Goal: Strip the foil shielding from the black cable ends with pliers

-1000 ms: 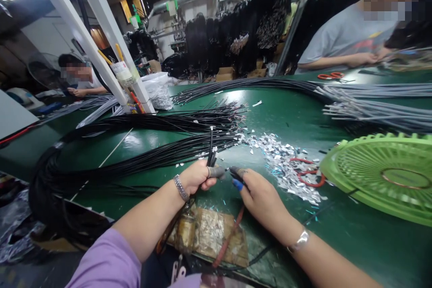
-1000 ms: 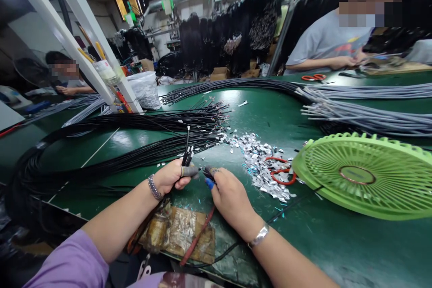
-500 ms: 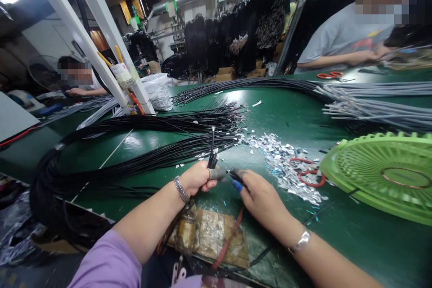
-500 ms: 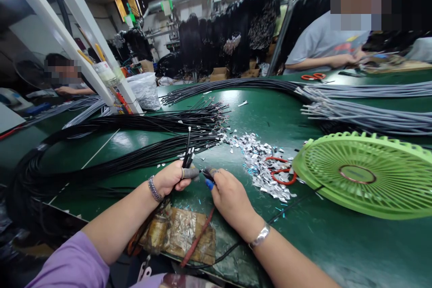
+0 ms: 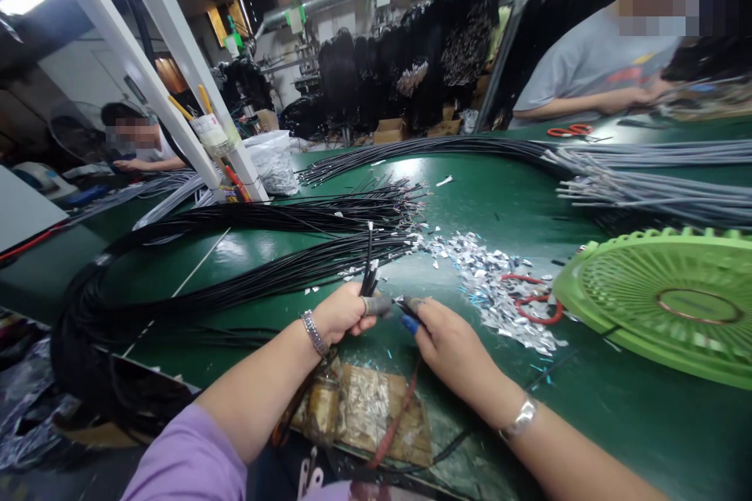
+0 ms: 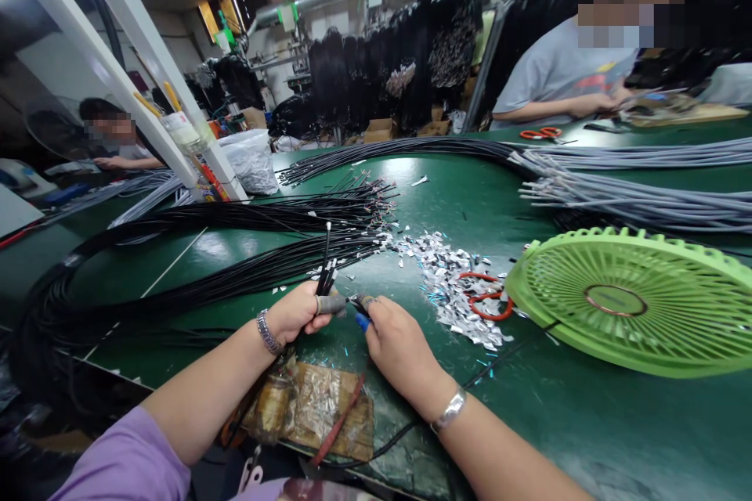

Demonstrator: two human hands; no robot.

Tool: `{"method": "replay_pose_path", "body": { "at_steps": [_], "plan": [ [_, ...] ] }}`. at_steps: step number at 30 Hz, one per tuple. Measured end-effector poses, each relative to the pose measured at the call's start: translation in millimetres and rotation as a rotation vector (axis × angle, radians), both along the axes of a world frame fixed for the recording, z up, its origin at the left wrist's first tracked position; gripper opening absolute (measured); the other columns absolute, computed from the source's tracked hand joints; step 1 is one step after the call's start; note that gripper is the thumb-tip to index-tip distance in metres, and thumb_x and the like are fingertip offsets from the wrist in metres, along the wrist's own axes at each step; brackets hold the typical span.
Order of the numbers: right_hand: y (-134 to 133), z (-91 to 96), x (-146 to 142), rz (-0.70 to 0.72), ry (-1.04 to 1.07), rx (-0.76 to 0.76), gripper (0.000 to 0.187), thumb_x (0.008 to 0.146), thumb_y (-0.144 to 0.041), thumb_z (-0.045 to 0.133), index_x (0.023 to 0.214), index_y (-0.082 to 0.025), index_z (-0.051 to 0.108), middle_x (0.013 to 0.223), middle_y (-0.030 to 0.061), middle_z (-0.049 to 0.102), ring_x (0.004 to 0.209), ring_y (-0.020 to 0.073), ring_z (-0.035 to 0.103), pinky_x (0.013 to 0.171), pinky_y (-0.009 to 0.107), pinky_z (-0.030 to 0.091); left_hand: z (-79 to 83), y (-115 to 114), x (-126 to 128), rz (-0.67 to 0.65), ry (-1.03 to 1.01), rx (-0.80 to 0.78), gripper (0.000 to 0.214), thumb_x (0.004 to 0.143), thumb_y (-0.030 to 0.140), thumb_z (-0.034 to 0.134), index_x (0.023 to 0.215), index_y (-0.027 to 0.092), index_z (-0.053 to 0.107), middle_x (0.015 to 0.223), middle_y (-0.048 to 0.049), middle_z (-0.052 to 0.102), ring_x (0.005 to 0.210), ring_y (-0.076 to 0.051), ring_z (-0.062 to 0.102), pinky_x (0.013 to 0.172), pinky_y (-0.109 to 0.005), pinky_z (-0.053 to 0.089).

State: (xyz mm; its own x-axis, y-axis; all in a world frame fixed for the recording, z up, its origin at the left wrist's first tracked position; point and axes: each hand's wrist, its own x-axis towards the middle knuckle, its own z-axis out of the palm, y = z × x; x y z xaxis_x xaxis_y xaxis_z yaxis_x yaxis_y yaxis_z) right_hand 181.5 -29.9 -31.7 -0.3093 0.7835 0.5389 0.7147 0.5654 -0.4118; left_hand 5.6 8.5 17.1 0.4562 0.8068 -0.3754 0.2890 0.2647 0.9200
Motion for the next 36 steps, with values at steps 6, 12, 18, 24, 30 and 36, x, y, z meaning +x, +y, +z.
{"method": "replay_pose_path", "body": {
  "at_steps": [6, 12, 18, 24, 30, 36],
  "plan": [
    [-0.6, 1.5, 0.4, -0.015, -0.018, -0.005, 0.021, 0.076, -0.004, 0.04, 0.078, -0.021, 0.053, 0.066, 0.0027, 0.055, 0.062, 0.0186, 0.054, 0.059, 0.028, 0.045, -0.2, -0.3, 1.4, 0.001, 0.038, 0.019, 0.052, 0.061, 0.065, 0.066, 0.065, 0.015, 0.052, 0.039, 0.0084, 0.038, 0.032, -0.002, 0.026, 0.032, -0.016, 0.018],
    [0.3, 3.8, 2.2, 0.006, -0.013, -0.043, 0.02, 0.081, -0.008, 0.04, 0.075, -0.021, 0.053, 0.067, 0.0032, 0.057, 0.062, 0.0183, 0.055, 0.059, 0.028, 0.046, 0.8, 0.2, 0.8, -0.004, 0.057, 0.018, 0.05, 0.061, 0.063, 0.066, 0.064, 0.015, 0.053, 0.038, 0.0084, 0.038, 0.032, -0.003, 0.025, 0.031, -0.016, 0.018],
    [2.9, 5.7, 8.8, -0.063, 0.089, -0.072, 0.014, 0.077, -0.016, 0.049, 0.087, -0.021, 0.057, 0.079, 0.005, 0.063, 0.069, 0.0202, 0.06, 0.061, 0.031, 0.049, -1.9, 1.1, 0.0, -0.007, 0.071, 0.054, 0.052, 0.062, 0.066, 0.065, 0.065, 0.016, 0.051, 0.039, 0.0087, 0.039, 0.032, -0.003, 0.026, 0.032, -0.017, 0.019],
    [1.4, 8.2, 9.3, 0.052, 0.195, 0.001, 0.037, 0.067, -0.005, 0.043, 0.096, -0.021, 0.06, 0.092, 0.0069, 0.067, 0.085, 0.0214, 0.062, 0.074, 0.033, 0.05, -3.0, -2.8, 2.7, -0.038, 0.151, 0.097, 0.041, 0.069, 0.053, 0.066, 0.063, 0.017, 0.046, 0.04, 0.0083, 0.039, 0.033, -0.004, 0.028, 0.033, -0.018, 0.021],
    [2.0, 11.1, 9.4, 0.06, 0.31, -0.247, 0.012, 0.07, -0.014, 0.047, 0.073, -0.021, 0.055, 0.068, 0.0024, 0.06, 0.063, 0.0183, 0.053, 0.059, 0.031, 0.043, -10.8, -2.4, -0.2, -0.106, 0.203, 0.25, 0.034, 0.072, 0.04, 0.066, 0.057, 0.016, 0.047, 0.043, 0.0061, 0.041, 0.039, -0.006, 0.034, 0.039, -0.018, 0.026],
    [7.6, 13.8, 6.8, 0.145, 0.852, -0.862, 0.017, 0.061, -0.028, 0.063, 0.074, -0.018, 0.056, 0.062, -0.0027, 0.054, 0.056, 0.0127, 0.048, 0.047, 0.022, 0.037, -14.3, -1.0, -4.9, -0.269, 0.195, 0.378, 0.022, 0.075, 0.032, 0.061, 0.066, 0.013, 0.058, 0.053, 0.0022, 0.054, 0.048, -0.008, 0.046, 0.048, -0.019, 0.034]
  ]
}}
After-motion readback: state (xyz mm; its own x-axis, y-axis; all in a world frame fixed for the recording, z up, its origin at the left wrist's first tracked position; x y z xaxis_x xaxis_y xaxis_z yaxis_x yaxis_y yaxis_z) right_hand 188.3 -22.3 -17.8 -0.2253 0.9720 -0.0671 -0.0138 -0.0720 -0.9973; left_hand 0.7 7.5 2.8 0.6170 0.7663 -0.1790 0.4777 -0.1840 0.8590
